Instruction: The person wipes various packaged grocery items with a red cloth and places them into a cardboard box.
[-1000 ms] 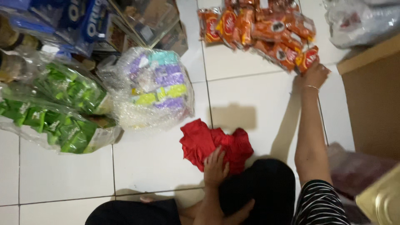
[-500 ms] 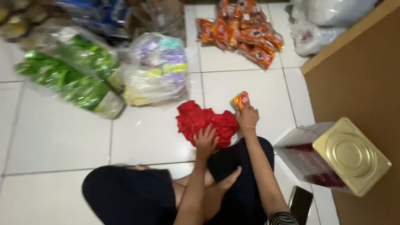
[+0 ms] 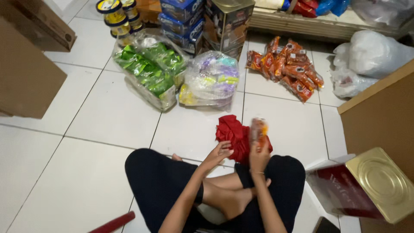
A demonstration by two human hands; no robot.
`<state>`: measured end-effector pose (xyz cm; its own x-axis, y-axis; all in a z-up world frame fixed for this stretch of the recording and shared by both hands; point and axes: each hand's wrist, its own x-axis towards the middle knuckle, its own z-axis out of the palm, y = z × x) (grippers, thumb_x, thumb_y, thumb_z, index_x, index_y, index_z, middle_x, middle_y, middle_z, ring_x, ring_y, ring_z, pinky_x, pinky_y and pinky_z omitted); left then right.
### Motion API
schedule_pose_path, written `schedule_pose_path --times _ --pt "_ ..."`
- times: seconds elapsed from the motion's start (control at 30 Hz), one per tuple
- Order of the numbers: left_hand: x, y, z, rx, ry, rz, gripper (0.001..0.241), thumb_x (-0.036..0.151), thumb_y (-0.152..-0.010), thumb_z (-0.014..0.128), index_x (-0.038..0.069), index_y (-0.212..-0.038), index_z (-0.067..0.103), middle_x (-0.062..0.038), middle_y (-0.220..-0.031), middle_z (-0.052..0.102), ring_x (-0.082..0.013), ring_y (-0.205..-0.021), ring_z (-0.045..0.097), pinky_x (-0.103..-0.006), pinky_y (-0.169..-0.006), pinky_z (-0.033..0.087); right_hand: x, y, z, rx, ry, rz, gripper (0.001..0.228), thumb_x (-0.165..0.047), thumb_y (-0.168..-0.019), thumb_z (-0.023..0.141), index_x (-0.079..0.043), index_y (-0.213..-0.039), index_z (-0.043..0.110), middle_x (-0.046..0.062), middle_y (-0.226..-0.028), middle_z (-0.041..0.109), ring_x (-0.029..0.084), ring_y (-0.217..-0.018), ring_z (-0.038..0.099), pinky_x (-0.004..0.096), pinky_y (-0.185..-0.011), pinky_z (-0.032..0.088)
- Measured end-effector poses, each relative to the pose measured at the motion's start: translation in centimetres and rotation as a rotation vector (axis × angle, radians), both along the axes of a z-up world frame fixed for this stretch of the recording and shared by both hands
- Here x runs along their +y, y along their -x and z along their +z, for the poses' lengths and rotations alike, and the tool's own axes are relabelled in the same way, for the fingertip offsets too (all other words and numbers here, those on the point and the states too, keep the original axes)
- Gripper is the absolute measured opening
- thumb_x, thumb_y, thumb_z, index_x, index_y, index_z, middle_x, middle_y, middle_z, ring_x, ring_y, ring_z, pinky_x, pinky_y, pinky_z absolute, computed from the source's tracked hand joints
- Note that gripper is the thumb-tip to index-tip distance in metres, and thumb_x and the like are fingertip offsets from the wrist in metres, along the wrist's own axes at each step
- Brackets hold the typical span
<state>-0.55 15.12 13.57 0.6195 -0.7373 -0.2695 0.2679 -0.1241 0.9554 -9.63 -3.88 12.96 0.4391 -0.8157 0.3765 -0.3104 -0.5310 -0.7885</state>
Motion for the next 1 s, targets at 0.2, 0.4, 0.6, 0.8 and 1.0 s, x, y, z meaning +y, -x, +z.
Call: schedule_pose_path --times 0.2,0.4,0.6,0.8,1.0 --pt "2.4 2.8 0.8 0.034 0.265 0.093 0.117 0.035 -0.104 0.086 0.014 -0.181 0.000 -0.035 -0.182 -0.001 -0.0546 -0.167 0.020 -0.0665 -0.137 0.019 8.9 -0.3 -0.3 0.206 -0.090 0.454 0.063 -0.018 -0.095 0.077 -0.013 -0.157 0.062 0.023 -0.139 0.077 0.048 -0.125 0.074 0.057 -0.106 0.060" --pt "4.8 1.4 -0.4 0.283 0.035 0.420 0.078 0.050 -0.102 0.081 0.020 -0.166 0.047 0.002 -0.086 0.066 -0.0072 -0.072 0.062 -0.0208 -0.061 0.037 10.1 -0.4 0.3 0.302 -0.146 0.896 0.073 -0.024 -0.099 0.080 -0.012 -0.167 0.056 0.021 -0.168 0.056 0.047 -0.155 0.052 0.059 -0.128 0.039" --pt "3.7 1.3 -2.7 0.449 0.264 0.637 0.065 0.028 -0.096 0.093 0.010 -0.150 0.062 -0.010 -0.108 0.074 -0.0176 -0.081 0.076 -0.0341 -0.069 0.068 4.6 -0.9 0.0 0.089 -0.165 0.553 0.034 -0.018 -0.110 0.075 -0.012 -0.143 0.075 0.014 -0.131 0.077 0.034 -0.128 0.072 0.047 -0.111 0.056" --pt "3.4 0.6 -2.9 0.495 0.248 0.699 0.066 0.021 -0.095 0.092 0.011 -0.153 0.061 -0.016 -0.123 0.077 -0.0288 -0.095 0.082 -0.0494 -0.074 0.074 1.1 -4.4 1.1 0.031 0.066 0.454 0.056 -0.003 -0.104 0.080 0.002 -0.154 0.056 0.027 -0.141 0.063 0.049 -0.135 0.062 0.057 -0.118 0.049" --pt "3.0 0.7 -3.4 0.562 0.118 0.639 0.071 0.021 -0.090 0.094 0.005 -0.151 0.061 -0.022 -0.117 0.076 -0.0349 -0.096 0.082 -0.0503 -0.074 0.073 1.9 -10.7 2.5 0.353 0.150 0.516 0.108 -0.038 -0.096 0.098 -0.013 -0.177 0.031 0.031 -0.167 0.037 0.060 -0.152 0.038 0.075 -0.120 0.039"
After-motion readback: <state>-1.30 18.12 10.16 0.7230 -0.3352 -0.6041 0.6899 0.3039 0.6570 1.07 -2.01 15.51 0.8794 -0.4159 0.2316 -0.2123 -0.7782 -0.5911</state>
